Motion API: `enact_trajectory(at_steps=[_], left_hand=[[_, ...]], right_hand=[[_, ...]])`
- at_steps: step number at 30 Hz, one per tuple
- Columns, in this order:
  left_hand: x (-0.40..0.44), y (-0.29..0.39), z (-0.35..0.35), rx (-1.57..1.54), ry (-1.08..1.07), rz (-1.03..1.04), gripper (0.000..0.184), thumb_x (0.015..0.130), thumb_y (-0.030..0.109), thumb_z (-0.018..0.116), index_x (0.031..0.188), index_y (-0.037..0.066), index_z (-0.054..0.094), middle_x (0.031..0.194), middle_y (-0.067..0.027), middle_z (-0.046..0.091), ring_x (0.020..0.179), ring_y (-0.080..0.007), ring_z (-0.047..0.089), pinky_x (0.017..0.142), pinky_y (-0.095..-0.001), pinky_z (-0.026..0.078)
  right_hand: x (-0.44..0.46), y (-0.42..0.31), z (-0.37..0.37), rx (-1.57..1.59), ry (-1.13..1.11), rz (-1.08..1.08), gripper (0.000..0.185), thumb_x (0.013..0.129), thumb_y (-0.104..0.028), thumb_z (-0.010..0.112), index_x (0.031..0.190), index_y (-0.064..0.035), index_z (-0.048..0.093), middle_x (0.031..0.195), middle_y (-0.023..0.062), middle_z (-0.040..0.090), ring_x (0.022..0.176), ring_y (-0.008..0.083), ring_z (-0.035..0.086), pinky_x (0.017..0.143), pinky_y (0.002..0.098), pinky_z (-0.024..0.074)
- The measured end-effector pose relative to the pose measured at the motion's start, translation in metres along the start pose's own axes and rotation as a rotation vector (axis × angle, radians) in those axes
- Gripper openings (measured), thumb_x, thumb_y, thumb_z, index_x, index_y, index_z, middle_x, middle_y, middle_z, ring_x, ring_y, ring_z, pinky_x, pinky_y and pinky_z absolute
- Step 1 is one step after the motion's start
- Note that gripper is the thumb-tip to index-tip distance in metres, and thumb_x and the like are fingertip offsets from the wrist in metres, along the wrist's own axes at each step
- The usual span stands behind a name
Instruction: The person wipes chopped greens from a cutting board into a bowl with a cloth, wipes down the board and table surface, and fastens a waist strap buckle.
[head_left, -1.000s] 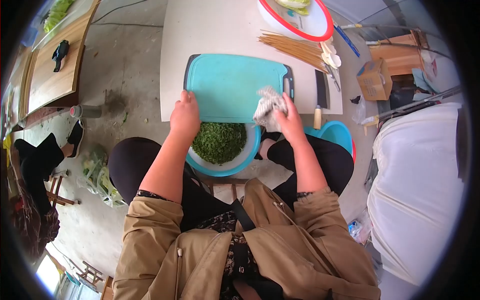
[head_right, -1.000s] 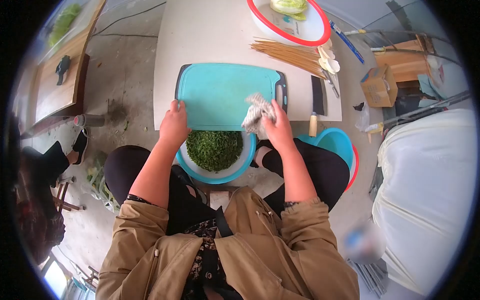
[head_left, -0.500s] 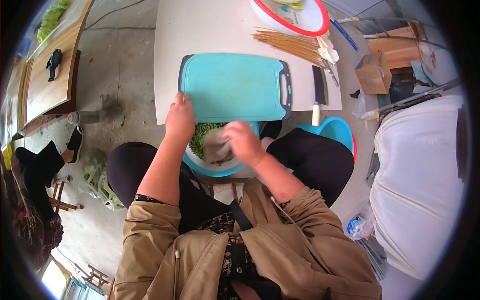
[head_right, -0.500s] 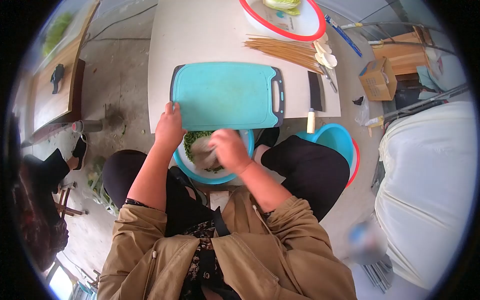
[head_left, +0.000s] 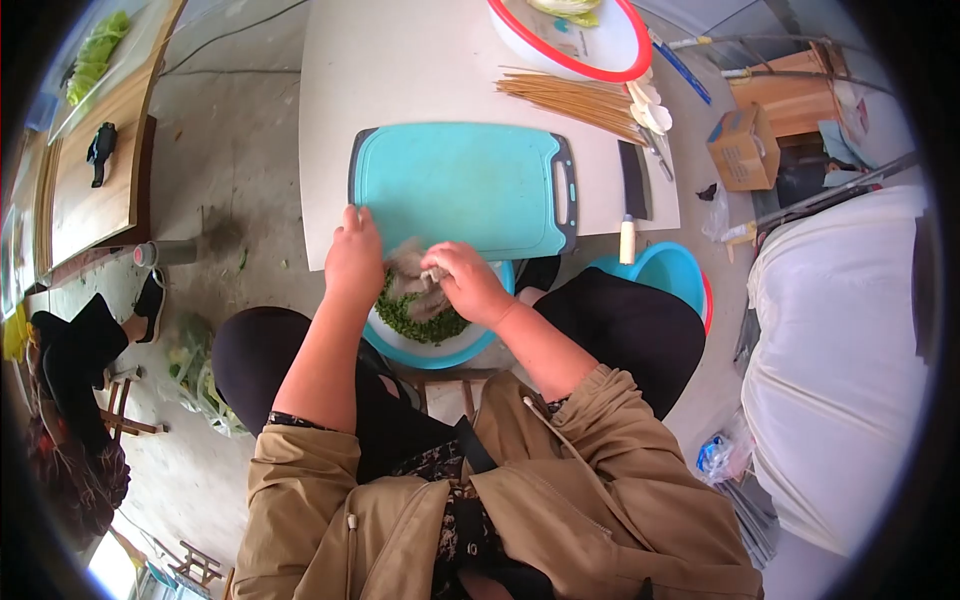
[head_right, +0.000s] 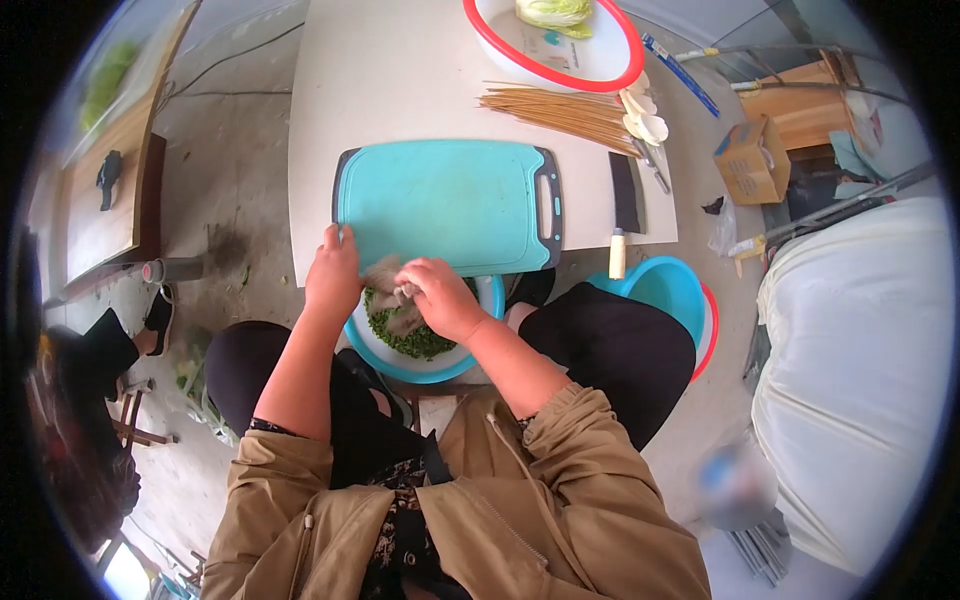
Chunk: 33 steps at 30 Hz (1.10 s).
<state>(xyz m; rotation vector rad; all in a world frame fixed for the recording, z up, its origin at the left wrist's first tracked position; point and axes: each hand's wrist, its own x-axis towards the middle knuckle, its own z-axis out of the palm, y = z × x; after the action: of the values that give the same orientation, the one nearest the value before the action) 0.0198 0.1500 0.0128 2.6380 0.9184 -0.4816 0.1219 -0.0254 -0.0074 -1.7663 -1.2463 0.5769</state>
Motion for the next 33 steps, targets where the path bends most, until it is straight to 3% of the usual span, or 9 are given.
enact_trajectory(at_steps=[8, 13, 15, 16, 17, 20, 27, 28, 33], left_hand=[[-0.001, 0.002, -0.004, -0.040, 0.009, -0.001, 0.087, 0.072, 0.010, 0.082, 0.142, -0.004, 0.032, 0.143, -0.0186, 0.035, 0.114, -0.0317, 0.056, 0.087, -0.0344, 0.056], [0.001, 0.004, -0.007, -0.034, -0.007, -0.003, 0.088, 0.072, 0.008, 0.082, 0.142, -0.005, 0.032, 0.143, -0.0188, 0.035, 0.114, -0.0318, 0.056, 0.087, -0.0341, 0.056], [0.002, 0.005, -0.007, -0.039, -0.018, -0.002, 0.088, 0.071, 0.008, 0.082, 0.142, -0.005, 0.032, 0.143, -0.0188, 0.035, 0.114, -0.0318, 0.056, 0.087, -0.0341, 0.056], [0.002, 0.005, -0.007, -0.032, -0.013, -0.004, 0.088, 0.071, 0.008, 0.082, 0.142, -0.005, 0.032, 0.143, -0.0190, 0.035, 0.114, -0.0317, 0.056, 0.088, -0.0340, 0.056], [0.002, 0.005, -0.006, -0.024, -0.010, -0.006, 0.088, 0.071, 0.009, 0.082, 0.142, -0.005, 0.032, 0.143, -0.0192, 0.035, 0.115, -0.0317, 0.056, 0.088, -0.0339, 0.056], [0.004, 0.004, -0.005, -0.013, -0.019, -0.009, 0.088, 0.071, 0.010, 0.083, 0.142, -0.005, 0.032, 0.143, -0.0194, 0.035, 0.115, -0.0315, 0.056, 0.088, -0.0338, 0.056], [0.002, 0.002, -0.003, -0.102, 0.057, 0.002, 0.089, 0.066, 0.007, 0.084, 0.140, -0.003, 0.036, 0.140, -0.0199, 0.039, 0.113, -0.0365, 0.057, 0.092, -0.0398, 0.053], [0.002, 0.004, -0.005, -0.095, 0.036, -0.007, 0.088, 0.066, 0.007, 0.084, 0.139, -0.004, 0.037, 0.140, -0.0201, 0.039, 0.113, -0.0364, 0.057, 0.092, -0.0399, 0.053], [0.004, -0.001, -0.001, -0.011, 0.011, 0.010, 0.091, 0.071, 0.012, 0.084, 0.142, -0.007, 0.031, 0.142, -0.0210, 0.037, 0.110, -0.0312, 0.059, 0.088, -0.0331, 0.055]], right_hand=[[0.055, 0.079, -0.138, -0.379, 0.474, 0.148, 0.044, 0.078, 0.011, 0.052, 0.119, -0.0029, 0.062, 0.119, 0.0156, 0.060, 0.114, 0.0348, 0.056, 0.100, 0.0391, 0.0440], [0.034, 0.136, -0.103, -0.857, 0.518, 0.068, 0.033, 0.078, 0.002, 0.059, 0.111, 0.0012, 0.063, 0.109, 0.0148, 0.063, 0.096, 0.0335, 0.061, 0.084, 0.0411, 0.0493], [0.038, 0.082, -0.075, 0.735, 0.466, 0.727, 0.025, 0.078, 0.002, 0.058, 0.102, -0.0001, 0.065, 0.104, 0.0141, 0.064, 0.091, 0.0327, 0.060, 0.082, 0.0401, 0.0483], [0.028, 0.079, -0.058, 0.218, 0.188, 0.531, 0.021, 0.079, 0.004, 0.057, 0.096, -0.0005, 0.067, 0.105, 0.0122, 0.064, 0.098, 0.0303, 0.059, 0.087, 0.0385, 0.0472], [0.011, 0.077, -0.051, -0.240, 0.046, -0.055, 0.022, 0.079, 0.006, 0.056, 0.094, -0.0018, 0.069, 0.108, 0.0108, 0.064, 0.106, 0.0260, 0.058, 0.093, 0.0371, 0.0461], [0.018, 0.041, -0.066, 0.093, -0.011, 0.053, 0.038, 0.077, 0.013, 0.048, 0.103, -0.0032, 0.070, 0.111, 0.0123, 0.064, 0.111, 0.0269, 0.058, 0.100, 0.0365, 0.0440], [0.077, 0.103, -0.129, -0.193, 0.458, 0.245, 0.033, 0.078, 0.002, 0.058, 0.110, -0.0054, 0.065, 0.108, 0.0147, 0.065, 0.106, 0.0350, 0.059, 0.095, 0.0445, 0.0466], [0.078, 0.131, -0.102, -0.748, 0.606, 0.058, 0.036, 0.078, -0.003, 0.062, 0.114, -0.0076, 0.063, 0.111, 0.0139, 0.064, 0.107, 0.0366, 0.058, 0.095, 0.0488, 0.0454], [0.101, 0.092, -0.027, -0.329, 0.247, -0.171, 0.030, 0.077, 0.007, 0.056, 0.103, -0.0048, 0.065, 0.118, 0.0131, 0.062, 0.112, 0.0356, 0.056, 0.098, 0.0458, 0.0443]])
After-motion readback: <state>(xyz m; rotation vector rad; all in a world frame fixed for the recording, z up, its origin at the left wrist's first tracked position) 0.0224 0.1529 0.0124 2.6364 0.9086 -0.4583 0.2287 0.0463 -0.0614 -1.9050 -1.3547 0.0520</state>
